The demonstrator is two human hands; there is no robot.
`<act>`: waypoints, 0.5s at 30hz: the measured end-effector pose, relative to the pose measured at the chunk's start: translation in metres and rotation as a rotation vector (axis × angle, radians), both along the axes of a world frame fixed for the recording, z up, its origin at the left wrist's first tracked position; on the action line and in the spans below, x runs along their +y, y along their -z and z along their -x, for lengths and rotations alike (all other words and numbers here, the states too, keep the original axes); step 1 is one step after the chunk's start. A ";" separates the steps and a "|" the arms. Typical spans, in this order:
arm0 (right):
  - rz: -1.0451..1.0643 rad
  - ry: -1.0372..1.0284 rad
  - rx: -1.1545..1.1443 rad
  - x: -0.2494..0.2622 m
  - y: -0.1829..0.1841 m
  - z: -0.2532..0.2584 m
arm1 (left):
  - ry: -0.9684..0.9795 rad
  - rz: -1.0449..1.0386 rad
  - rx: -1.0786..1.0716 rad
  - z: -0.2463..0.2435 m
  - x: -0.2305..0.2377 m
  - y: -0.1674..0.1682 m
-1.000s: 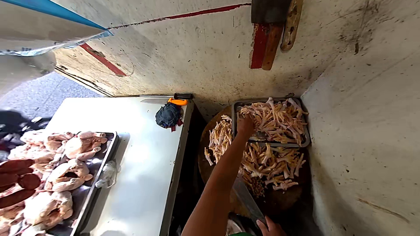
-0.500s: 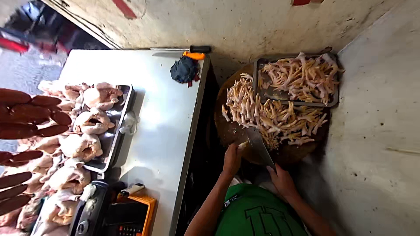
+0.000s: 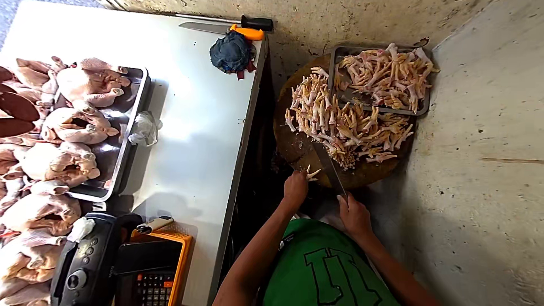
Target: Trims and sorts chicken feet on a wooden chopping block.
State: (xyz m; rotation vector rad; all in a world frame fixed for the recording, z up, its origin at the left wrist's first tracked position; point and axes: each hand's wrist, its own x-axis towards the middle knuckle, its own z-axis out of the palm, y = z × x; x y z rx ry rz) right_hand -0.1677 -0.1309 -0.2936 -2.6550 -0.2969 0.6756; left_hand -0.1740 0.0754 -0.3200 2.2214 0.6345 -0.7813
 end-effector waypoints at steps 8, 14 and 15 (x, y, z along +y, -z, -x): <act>0.174 -0.033 0.237 0.013 -0.010 -0.019 | 0.145 -0.075 -0.178 0.004 0.005 0.009; 0.116 -0.127 0.134 0.020 0.000 -0.018 | 0.327 -0.070 -0.241 0.005 0.020 0.018; 0.194 -0.141 0.231 0.021 0.007 -0.026 | 0.313 -0.044 -0.216 0.006 0.022 0.018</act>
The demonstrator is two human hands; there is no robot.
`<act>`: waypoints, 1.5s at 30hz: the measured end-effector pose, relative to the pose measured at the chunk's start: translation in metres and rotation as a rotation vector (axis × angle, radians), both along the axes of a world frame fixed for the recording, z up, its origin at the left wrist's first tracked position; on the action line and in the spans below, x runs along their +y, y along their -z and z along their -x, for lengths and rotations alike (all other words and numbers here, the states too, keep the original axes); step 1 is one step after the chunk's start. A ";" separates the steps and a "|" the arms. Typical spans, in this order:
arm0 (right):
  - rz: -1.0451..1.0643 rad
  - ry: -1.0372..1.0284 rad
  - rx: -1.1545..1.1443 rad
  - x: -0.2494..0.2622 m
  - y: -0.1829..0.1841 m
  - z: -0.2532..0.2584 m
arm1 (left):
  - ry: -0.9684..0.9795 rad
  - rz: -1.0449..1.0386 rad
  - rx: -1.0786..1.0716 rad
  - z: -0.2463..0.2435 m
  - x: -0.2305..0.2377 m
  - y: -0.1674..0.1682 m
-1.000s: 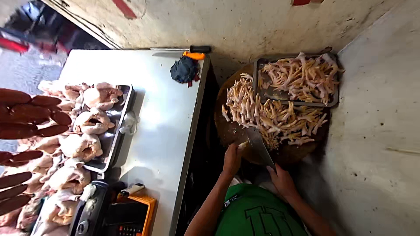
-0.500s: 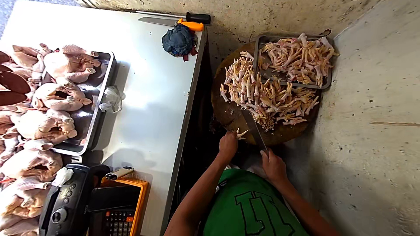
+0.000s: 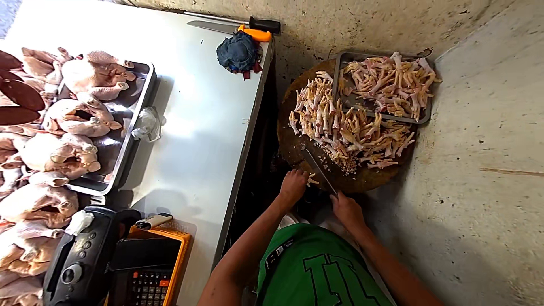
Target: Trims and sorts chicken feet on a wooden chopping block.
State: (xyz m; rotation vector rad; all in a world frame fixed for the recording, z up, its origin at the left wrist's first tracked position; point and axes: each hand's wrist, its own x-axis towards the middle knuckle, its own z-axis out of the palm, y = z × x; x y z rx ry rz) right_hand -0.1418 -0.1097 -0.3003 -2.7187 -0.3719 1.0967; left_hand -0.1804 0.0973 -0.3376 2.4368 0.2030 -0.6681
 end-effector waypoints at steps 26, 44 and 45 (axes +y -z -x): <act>0.032 0.032 0.027 0.009 0.005 -0.007 | -1.193 0.608 -0.115 0.032 -0.043 0.026; 0.044 -0.085 0.104 0.001 0.001 -0.020 | -1.322 0.647 -0.210 0.026 -0.053 0.050; 0.033 -0.074 0.109 0.000 0.000 -0.023 | -1.340 0.666 -0.223 0.025 -0.054 0.051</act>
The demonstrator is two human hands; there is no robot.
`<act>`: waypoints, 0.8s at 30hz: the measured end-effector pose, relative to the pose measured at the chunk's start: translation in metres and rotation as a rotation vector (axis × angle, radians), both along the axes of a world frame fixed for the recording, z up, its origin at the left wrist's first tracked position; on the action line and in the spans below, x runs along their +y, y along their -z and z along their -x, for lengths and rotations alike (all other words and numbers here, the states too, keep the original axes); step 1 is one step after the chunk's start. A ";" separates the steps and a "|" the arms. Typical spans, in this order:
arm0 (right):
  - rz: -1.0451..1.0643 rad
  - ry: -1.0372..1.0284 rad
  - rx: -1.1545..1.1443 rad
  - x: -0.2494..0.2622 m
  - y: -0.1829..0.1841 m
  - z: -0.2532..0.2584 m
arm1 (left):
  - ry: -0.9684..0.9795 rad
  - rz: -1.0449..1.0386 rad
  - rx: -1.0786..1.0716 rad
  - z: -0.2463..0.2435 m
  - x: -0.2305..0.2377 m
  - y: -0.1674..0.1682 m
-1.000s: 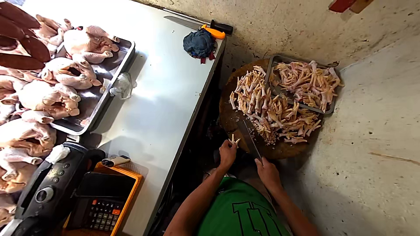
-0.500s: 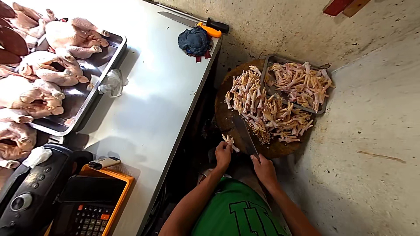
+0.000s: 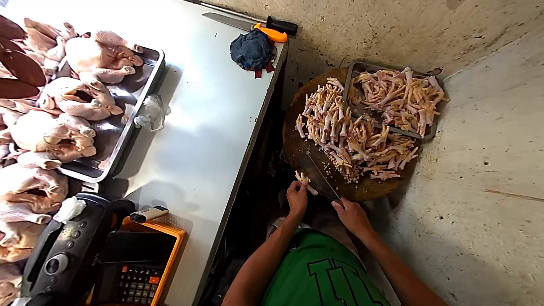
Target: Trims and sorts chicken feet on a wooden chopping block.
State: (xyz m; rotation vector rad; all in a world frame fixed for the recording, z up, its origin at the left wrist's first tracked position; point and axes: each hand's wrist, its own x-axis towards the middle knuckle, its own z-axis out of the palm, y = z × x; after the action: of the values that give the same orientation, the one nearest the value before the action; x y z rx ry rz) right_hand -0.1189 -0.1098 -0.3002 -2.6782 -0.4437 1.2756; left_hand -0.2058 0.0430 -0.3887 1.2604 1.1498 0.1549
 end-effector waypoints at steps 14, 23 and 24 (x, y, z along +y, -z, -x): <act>-0.015 -0.073 -0.023 -0.002 0.010 0.002 | -0.068 0.061 -0.039 -0.006 0.001 0.002; -0.100 0.208 -0.100 -0.036 0.017 -0.024 | -0.167 -0.065 -0.220 -0.044 0.054 -0.062; -0.125 0.264 -0.101 -0.039 0.018 -0.023 | -0.132 -0.119 -0.212 -0.059 0.065 -0.071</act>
State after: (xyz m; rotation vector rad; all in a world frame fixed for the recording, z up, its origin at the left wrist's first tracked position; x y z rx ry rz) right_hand -0.0963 -0.1493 -0.3184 -2.5980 -0.1668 1.0085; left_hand -0.1466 0.1085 -0.3175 1.2395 1.0519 0.4507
